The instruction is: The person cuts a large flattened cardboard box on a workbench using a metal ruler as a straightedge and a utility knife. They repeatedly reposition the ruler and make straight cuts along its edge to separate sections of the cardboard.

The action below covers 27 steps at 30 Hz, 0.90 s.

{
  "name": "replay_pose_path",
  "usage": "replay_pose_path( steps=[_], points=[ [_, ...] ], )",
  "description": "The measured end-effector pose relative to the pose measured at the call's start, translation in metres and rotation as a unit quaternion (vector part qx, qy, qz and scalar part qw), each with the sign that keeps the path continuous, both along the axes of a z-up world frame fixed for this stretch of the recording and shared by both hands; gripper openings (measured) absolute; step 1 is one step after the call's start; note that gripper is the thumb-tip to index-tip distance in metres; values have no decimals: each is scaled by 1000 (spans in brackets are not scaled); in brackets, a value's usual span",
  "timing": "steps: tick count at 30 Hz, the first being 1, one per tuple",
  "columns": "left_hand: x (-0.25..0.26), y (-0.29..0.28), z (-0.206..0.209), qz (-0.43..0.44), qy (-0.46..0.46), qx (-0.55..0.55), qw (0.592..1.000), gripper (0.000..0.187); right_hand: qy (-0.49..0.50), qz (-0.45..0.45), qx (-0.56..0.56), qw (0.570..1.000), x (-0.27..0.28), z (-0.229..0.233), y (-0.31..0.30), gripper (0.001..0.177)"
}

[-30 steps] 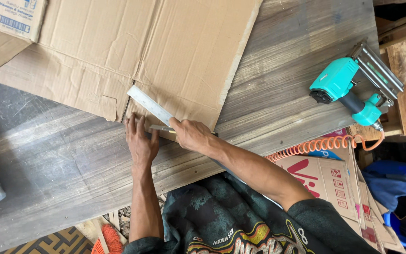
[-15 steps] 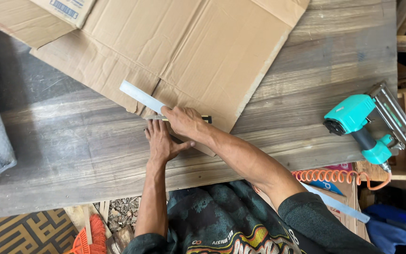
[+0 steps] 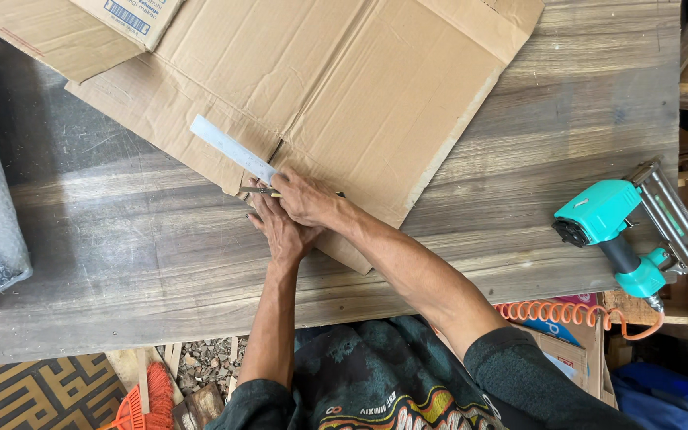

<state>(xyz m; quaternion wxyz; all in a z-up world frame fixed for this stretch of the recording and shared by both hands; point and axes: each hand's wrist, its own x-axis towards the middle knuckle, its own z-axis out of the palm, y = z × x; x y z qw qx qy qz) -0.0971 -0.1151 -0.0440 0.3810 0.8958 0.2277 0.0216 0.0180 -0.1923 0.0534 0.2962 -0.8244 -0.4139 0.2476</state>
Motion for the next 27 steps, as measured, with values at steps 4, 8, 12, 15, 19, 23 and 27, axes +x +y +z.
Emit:
replay_pose_path(
  steps=[4,8,12,15,19,23,27],
  points=[
    [9,1,32,-5,7,19,1000,152,-27,-2,24,999,1,-48,1,22],
    [18,12,35,-26,102,70,992,123,-111,5,45,993,1,-53,-12,23],
    [23,27,29,-4,67,101,993,95,-61,-62,-43,995,7,-73,-40,27],
    [33,35,28,9,59,148,987,79,-23,-83,-81,993,14,-25,-77,28],
    [37,15,41,-11,34,151,988,61,26,-118,-122,985,7,-18,-121,39],
    [22,-19,62,-185,34,122,975,116,33,-153,-107,982,-16,4,-155,61],
    [23,-27,73,-216,98,106,966,137,15,-188,-66,980,-33,-17,-176,73]
  ],
)
